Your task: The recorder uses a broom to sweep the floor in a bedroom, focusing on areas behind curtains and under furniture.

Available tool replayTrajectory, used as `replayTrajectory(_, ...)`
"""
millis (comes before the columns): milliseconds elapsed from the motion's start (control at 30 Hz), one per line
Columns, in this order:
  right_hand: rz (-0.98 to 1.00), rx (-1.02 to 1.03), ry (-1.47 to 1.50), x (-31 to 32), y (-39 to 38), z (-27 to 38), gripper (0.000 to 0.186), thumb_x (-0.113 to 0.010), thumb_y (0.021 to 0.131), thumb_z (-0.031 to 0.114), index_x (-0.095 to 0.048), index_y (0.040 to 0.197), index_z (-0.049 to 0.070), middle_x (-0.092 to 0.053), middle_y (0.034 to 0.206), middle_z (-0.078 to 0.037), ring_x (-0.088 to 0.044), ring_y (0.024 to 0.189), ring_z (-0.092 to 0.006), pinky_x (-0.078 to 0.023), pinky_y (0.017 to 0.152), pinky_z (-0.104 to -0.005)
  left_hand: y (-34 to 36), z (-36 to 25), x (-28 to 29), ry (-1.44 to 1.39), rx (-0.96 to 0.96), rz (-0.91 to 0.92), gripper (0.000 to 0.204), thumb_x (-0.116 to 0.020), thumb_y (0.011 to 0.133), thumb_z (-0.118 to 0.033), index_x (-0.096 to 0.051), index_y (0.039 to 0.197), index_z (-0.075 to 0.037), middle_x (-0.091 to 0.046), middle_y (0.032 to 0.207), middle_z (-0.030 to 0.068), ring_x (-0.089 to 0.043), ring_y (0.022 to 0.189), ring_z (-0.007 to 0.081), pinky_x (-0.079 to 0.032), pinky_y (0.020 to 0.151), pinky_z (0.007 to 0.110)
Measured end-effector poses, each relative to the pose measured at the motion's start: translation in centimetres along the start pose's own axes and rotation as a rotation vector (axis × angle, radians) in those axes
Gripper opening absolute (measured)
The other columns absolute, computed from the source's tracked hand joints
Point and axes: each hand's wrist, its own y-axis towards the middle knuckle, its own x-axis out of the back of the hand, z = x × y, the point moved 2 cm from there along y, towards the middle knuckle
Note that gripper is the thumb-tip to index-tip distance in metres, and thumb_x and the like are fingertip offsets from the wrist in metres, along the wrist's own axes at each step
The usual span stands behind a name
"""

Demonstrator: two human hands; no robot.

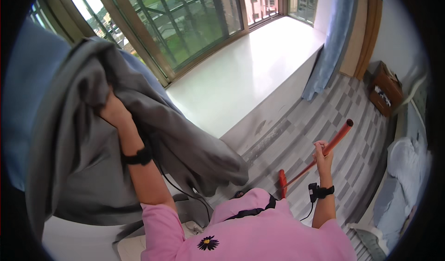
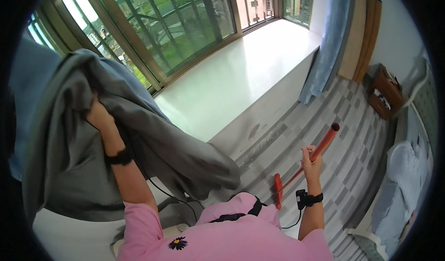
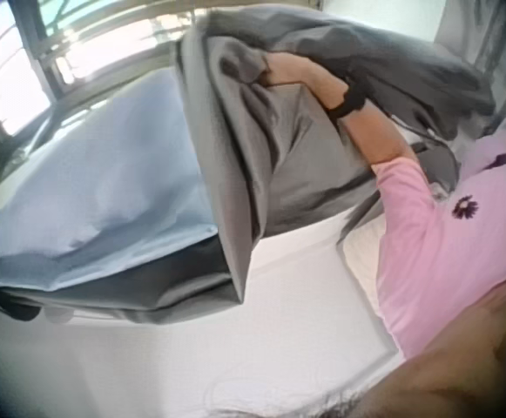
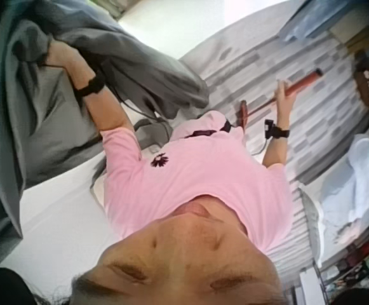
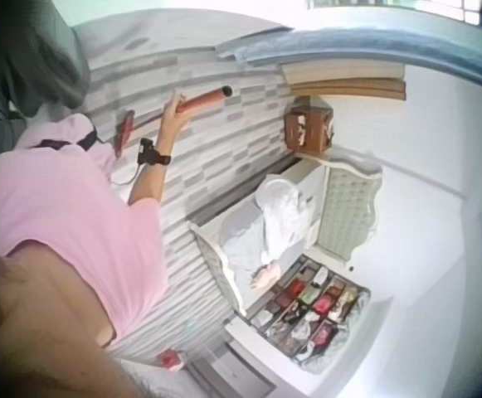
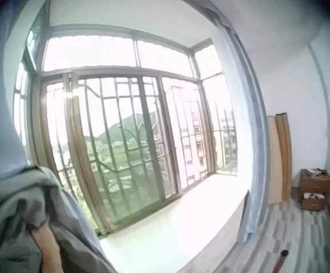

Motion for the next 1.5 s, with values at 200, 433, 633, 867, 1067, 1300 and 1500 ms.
replayTrajectory(200,-0.105,0.026,0.010,2.7,-1.2,0.3,0.013,-0.056,0.090,0.016,-0.056,0.090,0.003,-0.044,0.059,0.003,-0.041,0.048,-0.0052,-0.034,0.046,-0.0207,10.8,-4.7,-10.0,-0.171,-0.140,-0.186,0.041,-0.055,0.089,-0.026,-0.055,0.111,0.008,-0.057,0.116,0.0196,-0.059,0.100,0.0309,-0.046,0.084,0.035)
replayTrajectory(433,-0.352,0.086,0.067,6.7,-6.1,1.6,0.015,-0.053,0.092,0.017,-0.054,0.089,0.002,-0.042,0.061,0.003,-0.039,0.050,-0.0050,-0.035,0.049,-0.0211,15.1,-4.8,-17.7,-0.243,-0.142,-0.315,0.037,-0.050,0.088,-0.021,-0.054,0.103,0.013,-0.057,0.108,0.0298,-0.059,0.096,0.0382,-0.049,0.081,0.040)
replayTrajectory(633,-0.411,0.039,0.033,9.1,-8.8,0.8,0.014,-0.051,0.093,0.016,-0.054,0.089,0.003,-0.041,0.062,0.002,-0.038,0.050,-0.0052,-0.035,0.050,-0.0214,4.7,6.3,-22.0,0.205,-0.004,-0.140,0.026,-0.050,0.078,-0.010,-0.060,0.085,0.013,-0.061,0.091,0.0329,-0.060,0.085,0.0444,-0.047,0.079,0.047)
replayTrajectory(867,-0.289,-0.005,0.003,8.4,-7.8,1.4,0.015,-0.050,0.095,0.017,-0.054,0.091,0.003,-0.038,0.059,0.003,-0.037,0.051,-0.0057,-0.036,0.053,-0.0220,-2.3,29.4,-24.0,0.459,0.160,0.248,0.061,-0.051,0.081,-0.023,-0.036,0.114,0.026,-0.046,0.117,0.0409,-0.049,0.108,0.0483,-0.035,0.098,0.047)
replayTrajectory(1067,-0.247,0.000,-0.049,4.5,-3.4,0.9,0.014,-0.051,0.094,0.015,-0.055,0.091,0.002,-0.039,0.060,0.003,-0.037,0.051,-0.0057,-0.034,0.052,-0.0212,-14.0,25.6,-24.6,0.346,0.650,0.395,0.092,-0.054,0.079,-0.030,-0.003,0.130,0.026,-0.010,0.139,0.0432,-0.015,0.133,0.0482,-0.013,0.111,0.045)
replayTrajectory(1300,0.020,-0.009,-0.095,2.2,-0.7,3.0,0.010,-0.052,0.093,0.012,-0.056,0.094,0.003,-0.036,0.057,0.005,-0.035,0.049,-0.0053,-0.038,0.054,-0.0216,-16.3,13.6,-16.6,0.200,-0.062,0.602,0.038,-0.056,0.072,-0.020,-0.054,0.090,0.014,-0.057,0.097,0.0314,-0.055,0.092,0.0417,-0.044,0.083,0.046)
replayTrajectory(1500,0.486,0.095,-0.016,-5.2,0.0,7.0,0.009,-0.055,0.090,0.010,-0.055,0.095,0.002,-0.046,0.063,0.001,-0.042,0.054,-0.0065,-0.041,0.059,-0.0217,-24.2,0.4,2.8,-0.216,0.166,1.720,0.055,-0.063,0.083,-0.029,-0.048,0.125,0.003,-0.052,0.126,0.0197,-0.051,0.115,0.0304,-0.040,0.096,0.036)
